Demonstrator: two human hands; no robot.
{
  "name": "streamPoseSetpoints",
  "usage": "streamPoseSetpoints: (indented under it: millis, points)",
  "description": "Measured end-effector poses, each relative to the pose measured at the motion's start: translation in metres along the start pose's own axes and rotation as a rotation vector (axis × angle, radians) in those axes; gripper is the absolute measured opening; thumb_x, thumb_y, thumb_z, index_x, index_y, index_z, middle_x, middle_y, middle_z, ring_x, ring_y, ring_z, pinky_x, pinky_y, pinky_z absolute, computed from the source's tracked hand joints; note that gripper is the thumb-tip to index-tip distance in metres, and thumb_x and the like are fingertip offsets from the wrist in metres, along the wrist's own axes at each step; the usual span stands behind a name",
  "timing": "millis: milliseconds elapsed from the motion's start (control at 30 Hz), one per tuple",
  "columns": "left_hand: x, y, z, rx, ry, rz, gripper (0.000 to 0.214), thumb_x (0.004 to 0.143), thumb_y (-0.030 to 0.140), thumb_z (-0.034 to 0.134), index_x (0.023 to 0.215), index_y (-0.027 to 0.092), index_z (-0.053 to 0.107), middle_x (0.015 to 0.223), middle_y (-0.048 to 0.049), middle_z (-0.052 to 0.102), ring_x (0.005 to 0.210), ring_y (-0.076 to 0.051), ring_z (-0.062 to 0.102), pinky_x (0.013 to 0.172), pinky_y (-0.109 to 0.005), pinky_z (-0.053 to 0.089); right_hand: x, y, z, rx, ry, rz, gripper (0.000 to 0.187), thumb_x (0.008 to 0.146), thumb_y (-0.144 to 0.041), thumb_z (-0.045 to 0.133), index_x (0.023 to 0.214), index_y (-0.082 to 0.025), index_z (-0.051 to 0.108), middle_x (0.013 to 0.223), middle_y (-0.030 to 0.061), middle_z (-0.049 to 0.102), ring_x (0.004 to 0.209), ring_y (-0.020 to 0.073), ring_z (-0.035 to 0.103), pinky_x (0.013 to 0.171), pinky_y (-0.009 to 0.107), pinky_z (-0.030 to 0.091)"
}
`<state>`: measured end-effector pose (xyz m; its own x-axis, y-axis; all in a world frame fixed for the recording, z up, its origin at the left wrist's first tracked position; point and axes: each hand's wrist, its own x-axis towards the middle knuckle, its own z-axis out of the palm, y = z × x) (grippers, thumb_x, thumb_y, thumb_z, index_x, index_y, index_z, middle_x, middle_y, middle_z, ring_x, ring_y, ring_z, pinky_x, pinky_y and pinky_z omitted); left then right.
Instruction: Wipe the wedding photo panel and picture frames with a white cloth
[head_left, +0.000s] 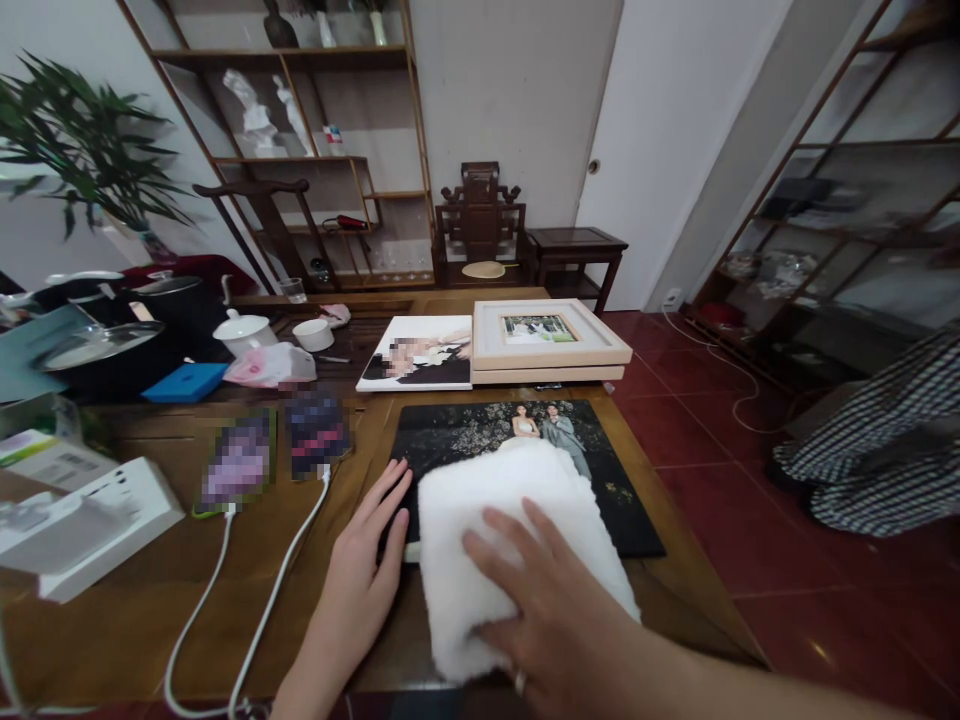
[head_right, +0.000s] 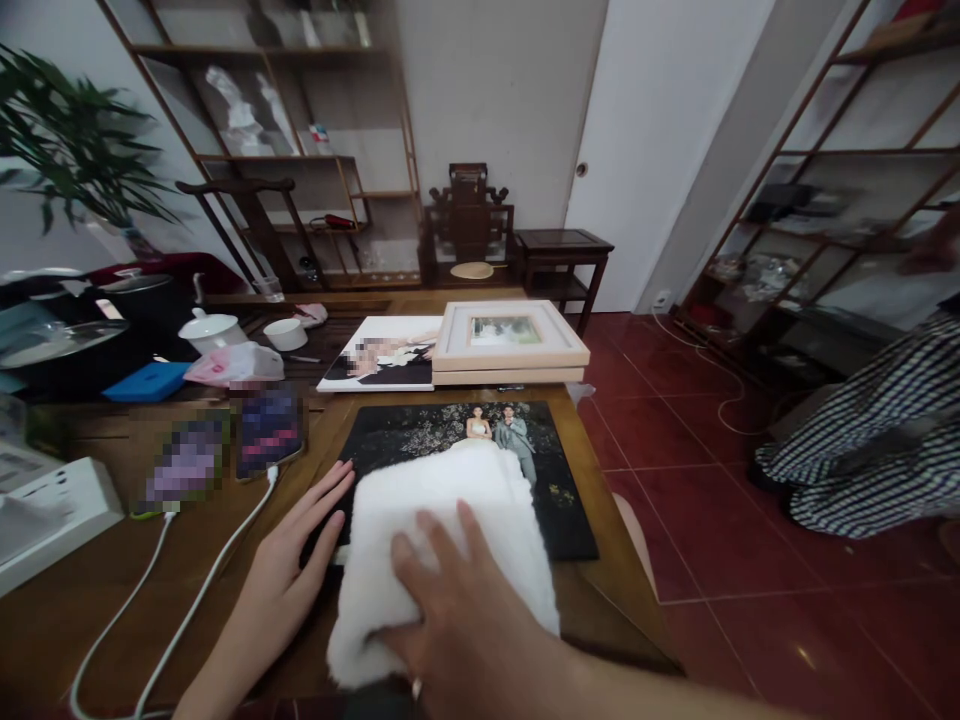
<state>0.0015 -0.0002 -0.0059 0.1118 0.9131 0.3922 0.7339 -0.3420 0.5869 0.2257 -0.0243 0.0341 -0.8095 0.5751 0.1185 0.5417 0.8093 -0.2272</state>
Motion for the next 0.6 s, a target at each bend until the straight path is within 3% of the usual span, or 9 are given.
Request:
streamPoseSetpoints:
  millis: [100, 267, 367, 467, 600]
  points:
    - [-0.001, 0.001, 0.002, 0.021, -0.001, 0.02, 0.038, 0.092, 0.025, 0.039, 0.127, 0.018, 0.051, 0.141, -0.0098, 0.046, 0.132, -0.021, 0.04, 0.109, -0.043, 0.034, -0.012, 0.004, -0.001, 0.038, 0.002, -0.012, 0.02, 0.08, -0.033, 0.057, 0.096, -0.027, 0.068, 0.143, 0.0088, 0.039, 0.132, 0.0366, 0.027, 0.104, 0.063, 0.018]
    - [0.002, 0.005, 0.004, 0.039, 0.03, 0.037, 0.032, 0.09, 0.025, 0.04, 0.116, 0.017, 0.057, 0.135, -0.0119, 0.05, 0.128, -0.024, 0.044, 0.107, -0.046, 0.035, 0.0, 0.055, -0.016, -0.027, 0.132, 0.255, 0.034, 0.076, -0.015, 0.053, 0.108, -0.022, 0.064, 0.132, 0.0101, 0.052, 0.126, 0.0319, 0.035, 0.103, 0.054, 0.026]
    - [0.005, 0.005, 0.0, -0.003, -0.001, -0.013, 0.03, 0.091, 0.029, 0.04, 0.112, 0.018, 0.058, 0.134, -0.0117, 0.051, 0.127, -0.025, 0.045, 0.107, -0.047, 0.035, 0.018, 0.074, -0.022, -0.08, 0.166, 0.351, 0.034, 0.08, -0.014, 0.05, 0.111, -0.019, 0.064, 0.123, 0.0123, 0.057, 0.121, 0.0328, 0.038, 0.098, 0.052, 0.032]
    - [0.006, 0.006, -0.004, -0.106, -0.047, -0.091, 0.036, 0.093, 0.033, 0.037, 0.123, 0.02, 0.052, 0.14, -0.0088, 0.045, 0.132, -0.022, 0.038, 0.111, -0.046, 0.028, 0.036, 0.067, -0.02, -0.073, 0.11, 0.301, 0.032, 0.082, -0.017, 0.051, 0.111, -0.019, 0.063, 0.13, 0.0115, 0.053, 0.125, 0.0349, 0.035, 0.101, 0.057, 0.026]
    - [0.005, 0.01, -0.007, -0.237, -0.01, -0.199, 0.047, 0.095, 0.039, 0.031, 0.138, 0.021, 0.038, 0.147, -0.0061, 0.038, 0.137, -0.019, 0.03, 0.115, -0.042, 0.019, 0.049, 0.033, -0.01, -0.043, 0.063, 0.064, 0.03, 0.084, -0.021, 0.051, 0.112, -0.023, 0.062, 0.139, 0.0096, 0.044, 0.131, 0.0352, 0.028, 0.105, 0.062, 0.016]
